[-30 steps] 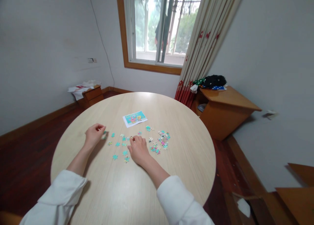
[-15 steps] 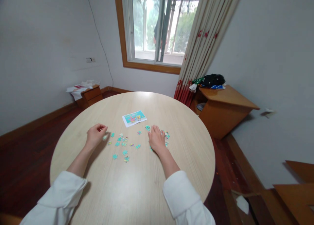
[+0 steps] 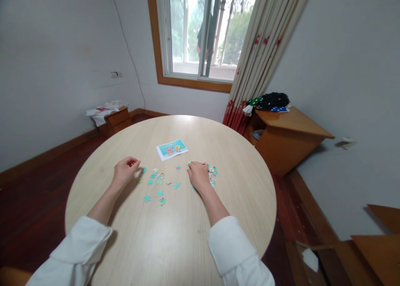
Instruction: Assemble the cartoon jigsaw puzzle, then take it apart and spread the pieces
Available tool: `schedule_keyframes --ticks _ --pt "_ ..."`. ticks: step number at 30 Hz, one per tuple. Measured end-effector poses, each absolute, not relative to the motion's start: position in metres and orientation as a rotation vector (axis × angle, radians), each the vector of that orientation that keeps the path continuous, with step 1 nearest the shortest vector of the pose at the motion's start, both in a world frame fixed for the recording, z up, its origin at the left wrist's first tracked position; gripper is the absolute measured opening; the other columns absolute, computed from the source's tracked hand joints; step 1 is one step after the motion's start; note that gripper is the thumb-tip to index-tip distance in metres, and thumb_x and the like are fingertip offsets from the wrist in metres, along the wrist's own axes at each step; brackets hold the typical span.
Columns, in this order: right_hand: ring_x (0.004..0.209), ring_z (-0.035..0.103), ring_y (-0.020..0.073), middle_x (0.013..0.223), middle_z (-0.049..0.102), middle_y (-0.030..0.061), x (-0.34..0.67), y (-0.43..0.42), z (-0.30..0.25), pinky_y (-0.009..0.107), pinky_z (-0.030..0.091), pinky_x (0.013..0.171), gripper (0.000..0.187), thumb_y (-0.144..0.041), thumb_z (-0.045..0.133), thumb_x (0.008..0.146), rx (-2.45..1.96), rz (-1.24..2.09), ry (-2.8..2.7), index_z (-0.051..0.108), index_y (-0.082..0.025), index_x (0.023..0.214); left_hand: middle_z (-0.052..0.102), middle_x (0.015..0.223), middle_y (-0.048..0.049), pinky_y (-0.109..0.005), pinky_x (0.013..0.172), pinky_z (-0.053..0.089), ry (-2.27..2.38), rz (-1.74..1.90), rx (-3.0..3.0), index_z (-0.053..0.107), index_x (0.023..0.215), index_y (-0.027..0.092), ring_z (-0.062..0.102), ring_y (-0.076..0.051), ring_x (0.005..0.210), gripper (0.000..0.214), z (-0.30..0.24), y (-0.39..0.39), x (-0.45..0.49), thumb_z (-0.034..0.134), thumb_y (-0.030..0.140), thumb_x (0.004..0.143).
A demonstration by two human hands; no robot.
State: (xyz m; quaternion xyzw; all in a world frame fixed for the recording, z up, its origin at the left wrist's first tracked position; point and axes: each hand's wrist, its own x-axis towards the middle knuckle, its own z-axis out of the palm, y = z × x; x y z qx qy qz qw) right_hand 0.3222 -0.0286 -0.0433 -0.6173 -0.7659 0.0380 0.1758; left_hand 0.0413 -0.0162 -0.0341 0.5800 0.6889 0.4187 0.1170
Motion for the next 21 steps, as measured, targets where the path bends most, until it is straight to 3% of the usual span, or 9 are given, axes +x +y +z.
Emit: schedule_keyframes --ticks 4,21 --pt "0.102 0.056 0.0191 0.103 0.069 0.0068 0.3274 -0.0298 -0.0393 0.035 0.025 0.088 0.017 -0.016 0.051 0.086 -1.797 0.110 -2.099 0.066 -0.018 0.095 0.061 0.065 -0.0012 -0.031 0.062 0.037 2.014 1.229 1.700 0.058 0.063 0.020 0.053 -0.017 0.063 0.018 -0.0356 -0.0155 0.0406 0.051 0.036 0.068" --pt "0.102 0.056 0.0182 0.103 0.066 0.0069 0.3326 -0.0300 -0.0388 0.030 0.027 0.082 0.020 -0.018 0.052 0.087 -1.898 0.128 -2.051 0.067 -0.019 0.100 0.062 0.066 -0.0018 -0.030 0.063 0.039 1.998 1.227 1.697 0.057 0.063 0.020 0.054 -0.017 0.064 0.018 -0.0338 -0.0170 0.0422 0.051 0.036 0.069"
